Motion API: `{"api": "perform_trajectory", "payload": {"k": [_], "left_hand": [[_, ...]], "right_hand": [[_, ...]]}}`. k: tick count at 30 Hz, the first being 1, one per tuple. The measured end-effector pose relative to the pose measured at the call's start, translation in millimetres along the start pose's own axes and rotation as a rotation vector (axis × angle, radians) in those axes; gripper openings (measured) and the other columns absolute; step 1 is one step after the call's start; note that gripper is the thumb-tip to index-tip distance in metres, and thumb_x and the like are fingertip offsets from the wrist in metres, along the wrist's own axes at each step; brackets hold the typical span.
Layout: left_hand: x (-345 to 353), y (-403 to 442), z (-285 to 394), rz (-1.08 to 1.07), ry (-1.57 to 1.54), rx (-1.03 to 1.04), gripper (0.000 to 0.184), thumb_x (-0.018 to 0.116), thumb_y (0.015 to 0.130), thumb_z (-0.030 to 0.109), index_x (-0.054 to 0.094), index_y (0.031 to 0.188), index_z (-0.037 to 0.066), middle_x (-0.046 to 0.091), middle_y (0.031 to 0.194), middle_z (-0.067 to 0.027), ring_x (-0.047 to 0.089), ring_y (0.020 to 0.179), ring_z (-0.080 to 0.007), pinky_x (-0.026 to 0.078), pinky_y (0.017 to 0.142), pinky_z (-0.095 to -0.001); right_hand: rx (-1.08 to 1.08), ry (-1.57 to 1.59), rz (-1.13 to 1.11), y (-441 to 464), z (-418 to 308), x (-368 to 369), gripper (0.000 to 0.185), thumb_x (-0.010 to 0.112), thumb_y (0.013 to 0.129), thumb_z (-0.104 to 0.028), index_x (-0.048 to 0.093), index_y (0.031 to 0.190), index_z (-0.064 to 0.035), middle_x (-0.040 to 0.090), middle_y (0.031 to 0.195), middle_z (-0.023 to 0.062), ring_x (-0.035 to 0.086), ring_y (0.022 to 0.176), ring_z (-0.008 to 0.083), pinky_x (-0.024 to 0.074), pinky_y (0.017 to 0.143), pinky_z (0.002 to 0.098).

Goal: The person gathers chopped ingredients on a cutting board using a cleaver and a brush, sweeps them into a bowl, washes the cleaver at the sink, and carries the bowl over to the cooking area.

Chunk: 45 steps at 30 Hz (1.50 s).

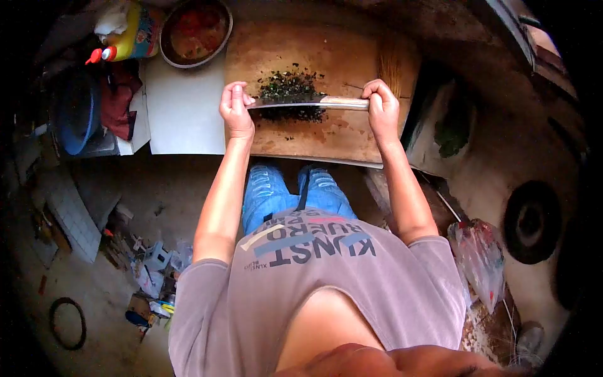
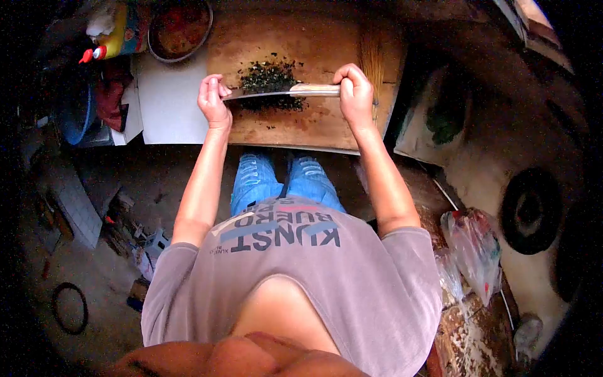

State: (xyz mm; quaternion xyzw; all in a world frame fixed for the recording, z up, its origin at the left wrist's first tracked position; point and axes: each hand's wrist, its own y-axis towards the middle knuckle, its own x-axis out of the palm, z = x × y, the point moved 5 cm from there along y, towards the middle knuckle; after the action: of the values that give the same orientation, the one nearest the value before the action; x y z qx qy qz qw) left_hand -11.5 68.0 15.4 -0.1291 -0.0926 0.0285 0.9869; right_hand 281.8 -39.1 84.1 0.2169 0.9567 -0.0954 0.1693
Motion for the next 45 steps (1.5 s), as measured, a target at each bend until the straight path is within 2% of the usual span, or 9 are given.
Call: {"api": "perform_trajectory", "payload": {"k": [7, 13, 17, 20, 23, 26, 31, 40, 45], "left_hand": [[13.7, -5.7, -15.2, -0.088, 0.228, 0.04, 0.016, 0.048, 0.095, 0.016, 0.058, 0.09, 0.005, 0.048, 0.067, 0.0016, 0.046, 0.06, -0.0075, 0.045, 0.058, -0.0233], [-8.0, 9.3, -16.6, -0.123, -0.061, -0.089, 0.017, 0.047, 0.095, 0.016, 0.057, 0.089, 0.004, 0.044, 0.061, 0.002, 0.044, 0.059, -0.0081, 0.043, 0.058, -0.0239], [14.6, -4.4, -16.4, -0.248, 0.307, 0.077, 0.018, 0.048, 0.096, 0.018, 0.059, 0.089, 0.005, 0.048, 0.064, 0.0021, 0.046, 0.061, -0.0067, 0.044, 0.058, -0.0232], [10.0, -2.3, -17.4, -0.185, 0.154, -0.026, 0.018, 0.049, 0.095, 0.017, 0.059, 0.09, 0.004, 0.048, 0.065, 0.0024, 0.047, 0.062, -0.0064, 0.044, 0.059, -0.023], [0.8, 1.8, -11.0, -0.174, 0.138, -0.06, 0.015, 0.052, 0.094, 0.018, 0.062, 0.092, 0.007, 0.054, 0.072, 0.0025, 0.046, 0.06, -0.0049, 0.043, 0.058, -0.0209], [5.1, 7.6, -0.1, -0.206, 0.063, -0.072, 0.014, 0.054, 0.094, 0.017, 0.063, 0.094, 0.007, 0.055, 0.072, 0.0028, 0.046, 0.059, -0.0047, 0.041, 0.057, -0.0206], [44.9, 30.2, 12.2, -0.342, 0.014, -0.119, 0.015, 0.057, 0.09, 0.017, 0.064, 0.095, 0.004, 0.051, 0.066, 0.0036, 0.044, 0.058, -0.0043, 0.038, 0.055, -0.02], [57.7, 34.8, -18.6, -0.347, 0.175, -0.042, 0.023, 0.05, 0.095, 0.022, 0.062, 0.085, 0.005, 0.044, 0.059, 0.005, 0.038, 0.052, -0.0045, 0.034, 0.048, -0.0201], [37.7, 44.5, -3.6, -0.306, 0.068, -0.173, 0.021, 0.054, 0.093, 0.023, 0.063, 0.085, 0.006, 0.046, 0.059, 0.0054, 0.037, 0.05, -0.0038, 0.033, 0.046, -0.0196]], "right_hand": [[0.118, -0.041, 0.092, 18.8, 75.6, -0.5, 0.015, 0.039, 0.076, 0.005, 0.053, 0.074, 0.0004, 0.052, 0.071, 0.0062, 0.052, 0.069, 0.0163, 0.0431, 0.065, 0.0279], [-0.037, -0.073, 0.045, -16.5, -10.6, 3.7, 0.013, 0.039, 0.074, 0.006, 0.05, 0.073, 0.002, 0.051, 0.071, 0.0103, 0.053, 0.069, 0.0213, 0.0437, 0.066, 0.0301], [0.082, 0.044, 0.092, -28.5, 79.1, 1.5, 0.016, 0.038, 0.078, 0.003, 0.054, 0.077, 0.0, 0.057, 0.076, 0.0081, 0.055, 0.073, 0.018, 0.0453, 0.07, 0.0295], [0.148, -0.083, -0.041, -20.9, 80.0, -3.9, 0.02, 0.037, 0.078, 0.003, 0.057, 0.081, 0.0, 0.059, 0.078, 0.0087, 0.057, 0.075, 0.0182, 0.046, 0.074, 0.0288], [0.161, -0.195, -0.282, -14.7, 10.8, -5.9, 0.02, 0.053, 0.083, -0.017, 0.06, 0.096, -0.0026, 0.064, 0.087, 0.013, 0.062, 0.085, 0.0247, 0.048, 0.077, 0.0345], [-0.068, -0.555, -0.649, -36.1, -60.3, 5.7, 0.046, 0.065, 0.078, -0.042, 0.058, 0.107, -0.0066, 0.064, 0.095, 0.019, 0.062, 0.09, 0.0342, 0.0492, 0.076, 0.0431], [-0.067, -0.781, -0.575, -69.7, -38.0, 19.8, 0.036, 0.065, 0.08, -0.032, 0.047, 0.099, -0.0077, 0.063, 0.071, 0.0173, 0.063, 0.063, 0.0372, 0.0497, 0.055, 0.0488], [-0.147, -0.764, -0.385, -86.5, 66.5, 34.6, 0.039, 0.068, 0.076, -0.028, 0.051, 0.107, -0.0127, 0.063, 0.069, 0.0152, 0.063, 0.062, 0.0362, 0.0506, 0.055, 0.0466], [-0.017, -0.728, -0.563, -87.4, -18.1, 41.4, 0.034, 0.064, 0.08, -0.024, 0.046, 0.103, -0.0057, 0.062, 0.073, 0.0199, 0.062, 0.067, 0.0393, 0.0495, 0.059, 0.0493]]}}
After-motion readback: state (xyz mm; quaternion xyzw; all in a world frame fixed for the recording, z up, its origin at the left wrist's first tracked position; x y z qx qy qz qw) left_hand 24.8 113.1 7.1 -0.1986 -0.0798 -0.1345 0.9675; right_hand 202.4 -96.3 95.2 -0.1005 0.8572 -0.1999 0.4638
